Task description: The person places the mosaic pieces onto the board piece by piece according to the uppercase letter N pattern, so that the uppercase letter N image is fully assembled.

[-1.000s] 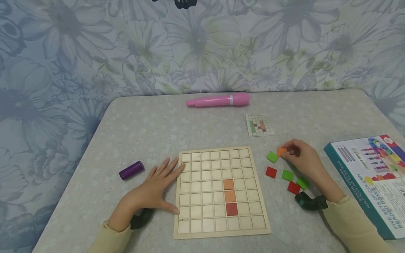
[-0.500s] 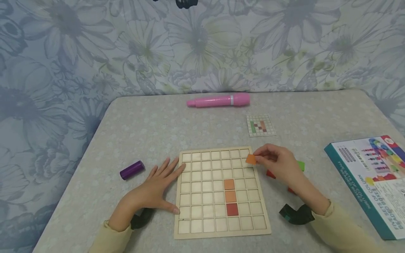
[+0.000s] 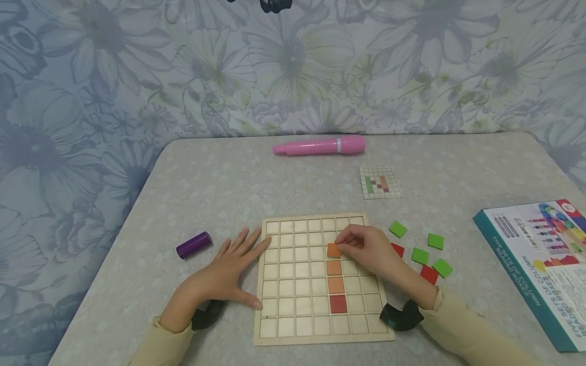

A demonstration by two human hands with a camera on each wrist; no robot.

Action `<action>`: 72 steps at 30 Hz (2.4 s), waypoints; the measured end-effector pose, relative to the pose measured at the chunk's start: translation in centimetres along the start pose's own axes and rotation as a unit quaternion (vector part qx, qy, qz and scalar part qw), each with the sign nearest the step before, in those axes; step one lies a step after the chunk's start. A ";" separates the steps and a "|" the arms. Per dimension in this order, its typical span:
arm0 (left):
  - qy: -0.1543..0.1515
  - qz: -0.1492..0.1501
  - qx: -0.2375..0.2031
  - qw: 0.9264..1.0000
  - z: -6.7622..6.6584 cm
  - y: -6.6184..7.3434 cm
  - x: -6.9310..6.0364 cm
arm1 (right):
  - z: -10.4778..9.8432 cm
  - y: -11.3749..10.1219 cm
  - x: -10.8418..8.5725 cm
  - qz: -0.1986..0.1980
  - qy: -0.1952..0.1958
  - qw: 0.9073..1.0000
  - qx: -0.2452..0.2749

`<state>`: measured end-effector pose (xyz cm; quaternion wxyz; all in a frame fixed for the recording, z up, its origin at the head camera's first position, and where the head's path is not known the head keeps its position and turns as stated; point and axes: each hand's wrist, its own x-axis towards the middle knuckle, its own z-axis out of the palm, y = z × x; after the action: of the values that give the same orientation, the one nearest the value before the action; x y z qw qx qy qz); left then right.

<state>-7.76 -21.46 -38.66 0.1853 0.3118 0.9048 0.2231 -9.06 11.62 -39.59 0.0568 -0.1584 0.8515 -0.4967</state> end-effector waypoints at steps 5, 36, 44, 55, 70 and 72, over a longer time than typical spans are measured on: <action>-0.002 -0.001 0.004 1.000 0.0 0.0 0.0 | 0.3 0.1 0.2 -0.010 0.000 1.000 -0.028; 0.003 -0.004 0.001 1.000 0.1 -0.1 -0.2 | -7.6 2.1 -4.6 0.059 0.067 0.986 -0.141; 0.004 0.002 0.009 1.000 0.1 -0.1 0.0 | -7.1 3.2 -4.8 0.039 0.059 0.978 -0.198; 0.006 0.000 0.007 1.000 0.1 0.0 0.1 | -6.6 3.3 -4.8 0.007 0.056 0.975 -0.217; -0.001 -0.002 0.010 1.000 0.0 0.0 0.1 | -4.9 -0.2 -3.8 0.019 0.043 0.996 -0.074; -0.001 -0.002 0.011 1.000 0.0 0.1 0.2 | -3.9 -0.7 -3.4 0.026 0.017 0.999 -0.016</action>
<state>-7.83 -21.31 -38.67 0.1837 0.3119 0.9076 0.2127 -6.70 15.64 -37.21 0.0531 -0.1287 0.8639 -0.4841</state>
